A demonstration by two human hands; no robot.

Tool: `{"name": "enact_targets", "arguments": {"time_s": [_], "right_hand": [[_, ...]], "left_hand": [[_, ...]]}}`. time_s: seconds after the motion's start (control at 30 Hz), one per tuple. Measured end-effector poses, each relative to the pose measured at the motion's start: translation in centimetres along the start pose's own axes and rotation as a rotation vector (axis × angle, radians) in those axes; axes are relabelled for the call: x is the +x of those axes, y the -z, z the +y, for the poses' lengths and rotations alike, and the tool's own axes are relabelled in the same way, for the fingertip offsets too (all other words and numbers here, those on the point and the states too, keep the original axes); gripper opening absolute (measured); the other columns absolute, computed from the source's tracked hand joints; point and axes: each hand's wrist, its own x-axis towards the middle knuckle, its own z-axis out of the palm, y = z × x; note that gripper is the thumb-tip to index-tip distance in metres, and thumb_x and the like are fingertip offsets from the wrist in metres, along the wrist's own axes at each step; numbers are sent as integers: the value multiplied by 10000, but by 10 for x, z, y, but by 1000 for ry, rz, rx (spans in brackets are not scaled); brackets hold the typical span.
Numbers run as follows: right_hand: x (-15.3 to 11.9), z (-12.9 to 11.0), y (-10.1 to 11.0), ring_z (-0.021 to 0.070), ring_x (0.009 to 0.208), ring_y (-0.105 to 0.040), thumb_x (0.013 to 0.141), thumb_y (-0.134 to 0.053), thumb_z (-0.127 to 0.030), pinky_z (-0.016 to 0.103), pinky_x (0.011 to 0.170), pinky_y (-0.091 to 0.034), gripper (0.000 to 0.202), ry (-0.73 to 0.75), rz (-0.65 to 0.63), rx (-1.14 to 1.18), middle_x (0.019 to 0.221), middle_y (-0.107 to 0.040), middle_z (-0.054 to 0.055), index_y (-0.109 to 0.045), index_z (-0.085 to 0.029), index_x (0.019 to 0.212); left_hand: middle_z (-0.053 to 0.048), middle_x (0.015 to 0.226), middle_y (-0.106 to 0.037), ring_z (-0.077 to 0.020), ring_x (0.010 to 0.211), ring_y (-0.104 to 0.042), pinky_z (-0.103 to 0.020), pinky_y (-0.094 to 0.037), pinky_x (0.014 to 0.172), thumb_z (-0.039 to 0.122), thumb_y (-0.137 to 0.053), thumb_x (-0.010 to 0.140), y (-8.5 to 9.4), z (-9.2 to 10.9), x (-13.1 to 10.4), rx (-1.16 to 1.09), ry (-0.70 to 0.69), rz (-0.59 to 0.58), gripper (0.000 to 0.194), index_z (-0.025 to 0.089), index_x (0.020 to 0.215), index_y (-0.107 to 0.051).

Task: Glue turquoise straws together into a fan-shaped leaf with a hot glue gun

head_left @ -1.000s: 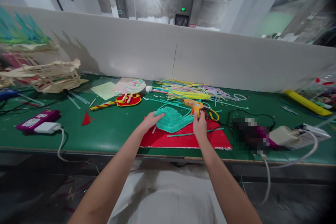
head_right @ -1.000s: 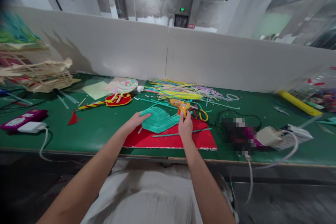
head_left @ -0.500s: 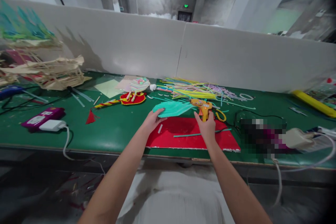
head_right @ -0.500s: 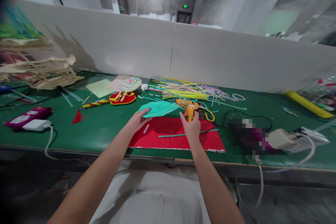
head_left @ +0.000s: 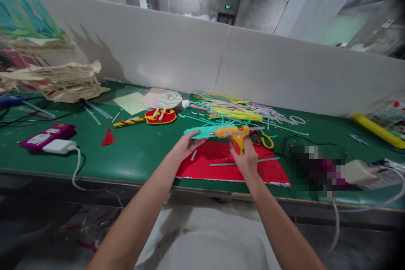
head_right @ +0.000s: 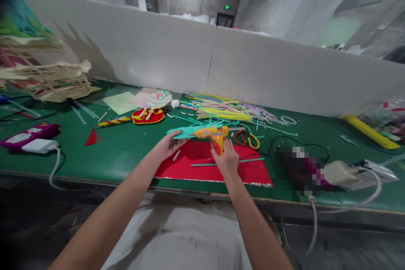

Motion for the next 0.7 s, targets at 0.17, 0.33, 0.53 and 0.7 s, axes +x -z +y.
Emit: {"name": "enact_targets", "arguments": {"time_s": [0.17, 0.33, 0.53, 0.7], "right_hand": [[-4, -1, -1, 268, 953, -648, 839, -529, -417, 328, 694, -556, 422, 68, -14, -42, 985, -671, 177, -581, -94, 1105], [-6, 1, -3, 269, 941, -655, 852, -515, -388, 324, 687, -559, 417, 97, 22, -50, 970, -677, 185, -579, -80, 1126], [-5, 0, -2, 265, 916, -663, 864, -497, -393, 319, 680, -564, 421, 96, 1, -34, 985, -670, 200, -579, -76, 1129], [-7, 2, -3, 272, 921, -660, 871, -471, -395, 337, 695, -564, 431, 67, -34, -8, 1009, -662, 205, -573, -83, 1151]], "left_hand": [[-107, 771, -713, -164, 688, -702, -213, -575, 679, 117, -481, 862, 1, -1, 1, -9, 6, -20, 135, 87, 894, -609], [-111, 784, -714, -173, 713, -704, -228, -571, 704, 121, -493, 857, 2, -2, 1, -7, 7, -36, 120, 97, 886, -607], [-100, 780, -714, -166, 701, -701, -244, -566, 736, 124, -519, 844, 3, -3, 4, 16, -3, -34, 103, 107, 875, -616], [-95, 784, -715, -159, 687, -700, -233, -565, 707, 132, -528, 844, 2, -2, 3, 24, 3, -30, 99, 112, 879, -618]]}}
